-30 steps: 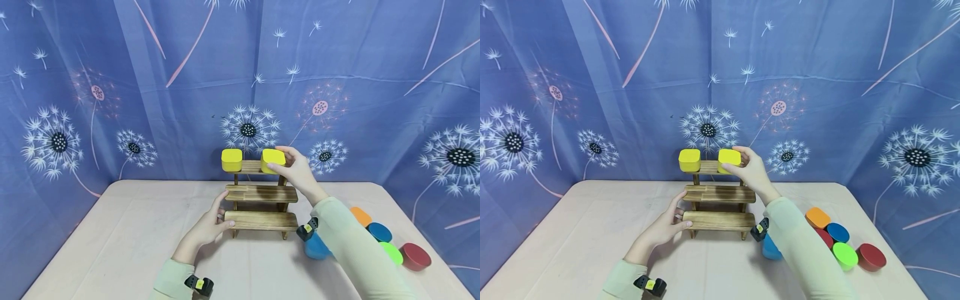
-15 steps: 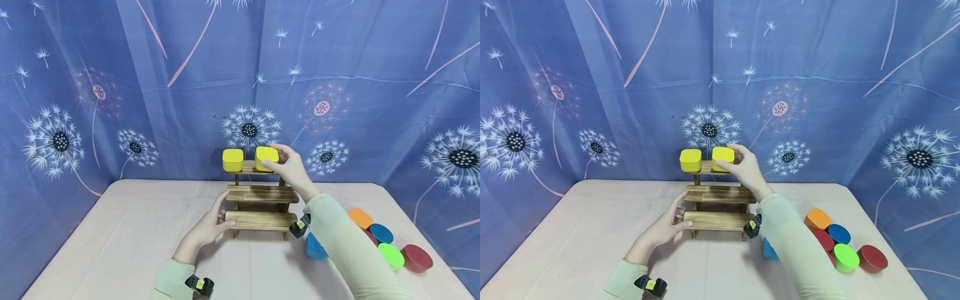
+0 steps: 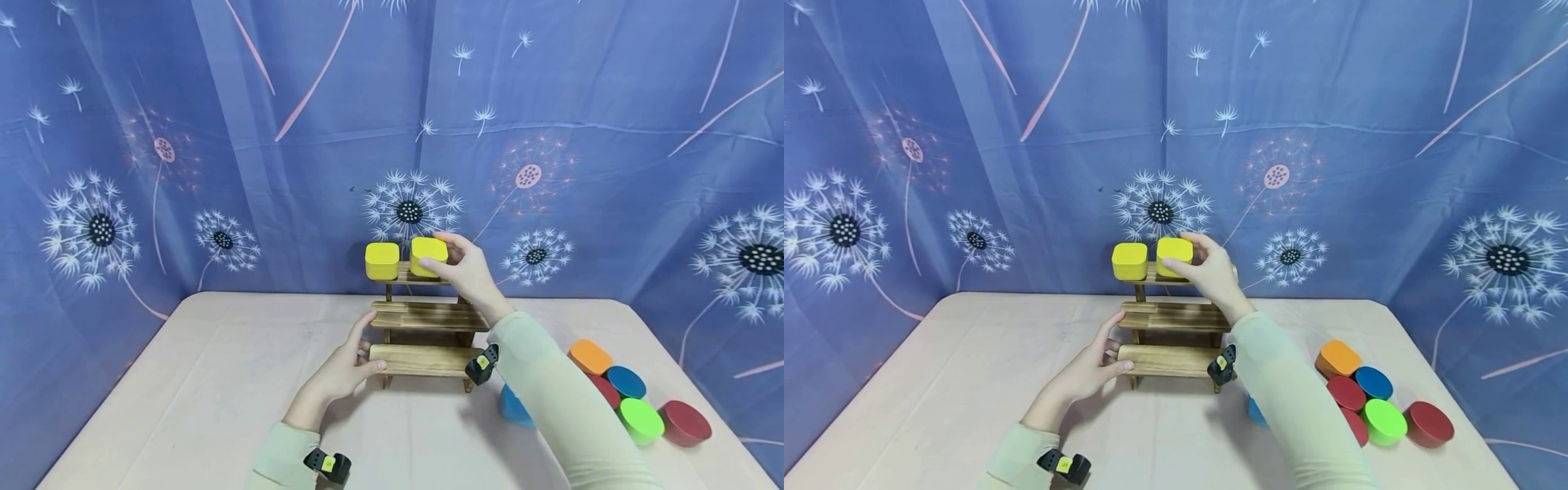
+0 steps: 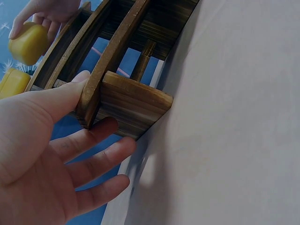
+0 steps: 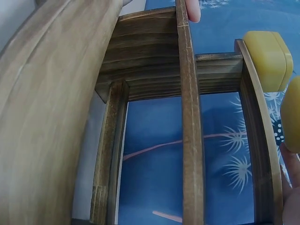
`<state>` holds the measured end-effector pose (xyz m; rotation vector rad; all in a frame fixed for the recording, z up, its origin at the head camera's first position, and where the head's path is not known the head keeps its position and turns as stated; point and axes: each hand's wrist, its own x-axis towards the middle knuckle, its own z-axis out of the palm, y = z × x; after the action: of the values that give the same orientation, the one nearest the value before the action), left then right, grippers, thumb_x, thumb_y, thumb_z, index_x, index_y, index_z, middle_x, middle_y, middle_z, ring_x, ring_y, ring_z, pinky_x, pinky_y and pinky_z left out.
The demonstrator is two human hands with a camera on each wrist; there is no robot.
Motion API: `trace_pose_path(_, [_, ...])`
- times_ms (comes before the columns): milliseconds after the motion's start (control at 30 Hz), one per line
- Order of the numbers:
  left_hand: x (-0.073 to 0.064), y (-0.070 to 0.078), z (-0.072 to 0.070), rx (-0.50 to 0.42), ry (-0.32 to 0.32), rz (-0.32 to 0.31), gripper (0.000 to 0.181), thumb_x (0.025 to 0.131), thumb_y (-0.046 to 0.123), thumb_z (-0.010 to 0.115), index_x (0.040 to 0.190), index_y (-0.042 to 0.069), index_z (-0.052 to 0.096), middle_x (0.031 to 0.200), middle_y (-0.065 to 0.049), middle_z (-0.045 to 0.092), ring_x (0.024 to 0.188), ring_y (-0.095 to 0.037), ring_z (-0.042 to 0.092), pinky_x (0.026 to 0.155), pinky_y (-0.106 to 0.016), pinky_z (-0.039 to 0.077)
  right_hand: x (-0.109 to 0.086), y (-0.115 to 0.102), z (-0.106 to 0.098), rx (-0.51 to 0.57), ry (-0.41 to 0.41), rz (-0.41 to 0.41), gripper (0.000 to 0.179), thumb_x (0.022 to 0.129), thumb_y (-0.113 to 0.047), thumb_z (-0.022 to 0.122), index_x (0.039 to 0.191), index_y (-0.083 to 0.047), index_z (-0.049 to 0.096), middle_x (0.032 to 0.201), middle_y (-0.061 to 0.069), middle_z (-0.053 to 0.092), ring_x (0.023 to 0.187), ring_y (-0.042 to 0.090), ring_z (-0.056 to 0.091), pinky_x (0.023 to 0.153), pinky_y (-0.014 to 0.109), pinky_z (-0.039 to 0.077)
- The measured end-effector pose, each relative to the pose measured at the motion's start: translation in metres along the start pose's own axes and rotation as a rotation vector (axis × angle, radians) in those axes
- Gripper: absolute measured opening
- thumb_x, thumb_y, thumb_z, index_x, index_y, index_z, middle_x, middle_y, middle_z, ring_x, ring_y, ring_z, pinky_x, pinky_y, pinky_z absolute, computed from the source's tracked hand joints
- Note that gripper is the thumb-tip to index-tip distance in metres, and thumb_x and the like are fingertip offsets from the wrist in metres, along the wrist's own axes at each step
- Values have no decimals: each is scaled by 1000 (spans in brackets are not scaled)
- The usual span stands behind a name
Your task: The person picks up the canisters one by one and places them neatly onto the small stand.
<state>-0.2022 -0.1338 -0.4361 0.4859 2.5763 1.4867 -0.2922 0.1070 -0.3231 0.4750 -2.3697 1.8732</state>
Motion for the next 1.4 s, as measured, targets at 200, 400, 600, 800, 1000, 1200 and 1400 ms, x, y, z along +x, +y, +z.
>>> trace_pose_path(200, [3, 1, 0, -14, -8, 7, 85, 91, 25, 64, 150, 41, 4, 111, -16, 46, 80, -19, 49, 68, -32, 44, 3, 2, -1, -90, -5, 29, 71, 77, -42, 76, 138, -19, 49, 135, 3, 54, 118, 18, 54, 75, 26, 53])
trace_pose_path(400, [6, 4, -1, -35, -15, 16, 86, 90, 26, 64, 149, 42, 4, 112, -17, 44, 80, -19, 48, 65, -31, 46, 5, -1, -1, -147, -1, 32, 72, 76, -44, 76, 138, -20, 49, 123, 6, 60, 109, 22, 57, 77, 31, 52])
trace_pose_path(600, [8, 4, 0, -35, -18, 3, 86, 90, 28, 64, 149, 44, 4, 113, -17, 45, 80, -18, 48, 66, -31, 46, 3, -5, -3, -161, 5, 43, 70, 77, -42, 76, 138, -19, 49, 124, 6, 58, 110, 22, 54, 78, 32, 52])
trace_pose_path(800, [5, 5, 3, -41, -29, 5, 86, 90, 26, 64, 149, 43, 4, 113, -17, 44, 78, -17, 48, 60, -29, 48, -1, -2, -5, -193, -21, 60, 73, 78, -45, 75, 140, -20, 46, 135, 5, 50, 119, 24, 48, 90, 42, 48])
trace_pose_path(1000, [-1, 3, 3, -38, -32, -2, 86, 90, 24, 64, 149, 44, 4, 113, -17, 44, 76, -17, 49, 58, -30, 48, -4, 1, 0, -174, -54, 53, 71, 80, -40, 74, 141, -18, 45, 138, 8, 46, 120, 27, 47, 89, 42, 49])
trace_pose_path(1200, [-4, -1, 1, -45, -27, -20, 85, 91, 25, 64, 148, 45, 4, 113, -16, 42, 75, -17, 48, 57, -29, 47, 0, 4, 8, -168, -73, 56, 72, 79, -37, 75, 141, -17, 44, 133, 10, 52, 119, 27, 50, 89, 41, 50])
trace_pose_path(1400, [-3, -2, 0, -84, -30, -24, 86, 90, 24, 64, 148, 47, 5, 115, -18, 41, 76, -18, 48, 53, -27, 47, 3, 4, 10, -187, -83, 64, 75, 79, -40, 75, 142, -18, 43, 139, 9, 46, 125, 28, 45, 95, 46, 46])
